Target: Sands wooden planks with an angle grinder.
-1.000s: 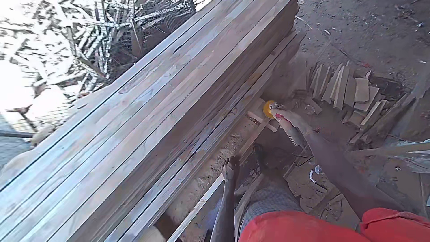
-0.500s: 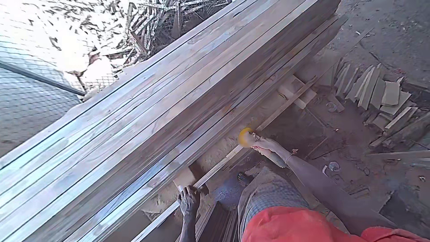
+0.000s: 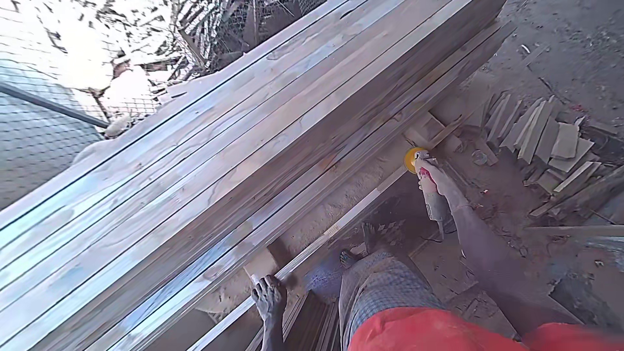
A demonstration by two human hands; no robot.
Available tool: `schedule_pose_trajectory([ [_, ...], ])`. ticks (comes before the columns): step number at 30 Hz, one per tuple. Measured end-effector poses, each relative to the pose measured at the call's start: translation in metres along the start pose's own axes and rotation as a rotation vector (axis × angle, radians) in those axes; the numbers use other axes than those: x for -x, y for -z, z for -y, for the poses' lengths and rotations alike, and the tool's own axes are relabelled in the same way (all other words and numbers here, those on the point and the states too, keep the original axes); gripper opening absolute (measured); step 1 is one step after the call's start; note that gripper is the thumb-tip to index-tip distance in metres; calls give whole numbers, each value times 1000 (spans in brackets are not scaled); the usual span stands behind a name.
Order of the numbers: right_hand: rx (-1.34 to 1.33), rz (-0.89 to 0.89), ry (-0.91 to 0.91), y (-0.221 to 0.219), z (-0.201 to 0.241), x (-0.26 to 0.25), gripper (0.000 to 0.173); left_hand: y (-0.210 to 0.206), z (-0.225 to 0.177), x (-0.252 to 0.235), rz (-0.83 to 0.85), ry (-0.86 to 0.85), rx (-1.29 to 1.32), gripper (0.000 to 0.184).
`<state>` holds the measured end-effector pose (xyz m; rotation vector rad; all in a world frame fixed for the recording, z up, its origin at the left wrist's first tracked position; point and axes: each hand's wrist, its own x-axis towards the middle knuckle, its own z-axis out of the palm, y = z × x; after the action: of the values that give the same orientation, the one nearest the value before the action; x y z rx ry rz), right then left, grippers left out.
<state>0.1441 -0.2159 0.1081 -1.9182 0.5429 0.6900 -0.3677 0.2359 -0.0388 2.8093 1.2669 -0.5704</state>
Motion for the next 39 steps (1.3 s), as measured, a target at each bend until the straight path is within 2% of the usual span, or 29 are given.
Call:
schedule_pose_trajectory([
  [3,-49,-117,33,46,10,-14,81,1,-18,1,8,10,17,59],
  [5,-4,-106,46,45,13,-24,84,5,-40,5,18,10,44,69],
  [7,51,-42,49,21,16,-23,80,12,-77,5,19,-7,127,75],
  [10,128,48,-1,-41,10,17,73,30,-132,1,50,-80,252,72],
  [12,198,115,-16,-86,-8,50,71,41,-142,-3,91,-134,344,66],
  [14,266,210,-18,-133,-32,83,66,39,-118,-4,106,-147,363,62],
  [16,321,283,-12,-180,-53,120,57,24,-68,-4,81,-146,379,65],
  [20,419,361,17,-271,-95,195,55,-12,87,5,93,-60,321,61],
  [24,525,502,51,-357,-132,252,56,-45,251,38,137,217,371,61],
  [27,632,600,113,-417,-156,285,62,-71,330,77,214,430,482,57],
  [29,737,641,137,-458,-168,309,71,-93,354,103,234,508,538,53],
  [31,802,703,178,-498,-173,336,71,-113,356,117,243,526,601,50],
  [35,897,788,231,-560,-175,386,76,-134,323,122,300,468,775,47],
  [39,886,835,259,-584,-172,418,78,-133,290,105,368,417,884,50],
])
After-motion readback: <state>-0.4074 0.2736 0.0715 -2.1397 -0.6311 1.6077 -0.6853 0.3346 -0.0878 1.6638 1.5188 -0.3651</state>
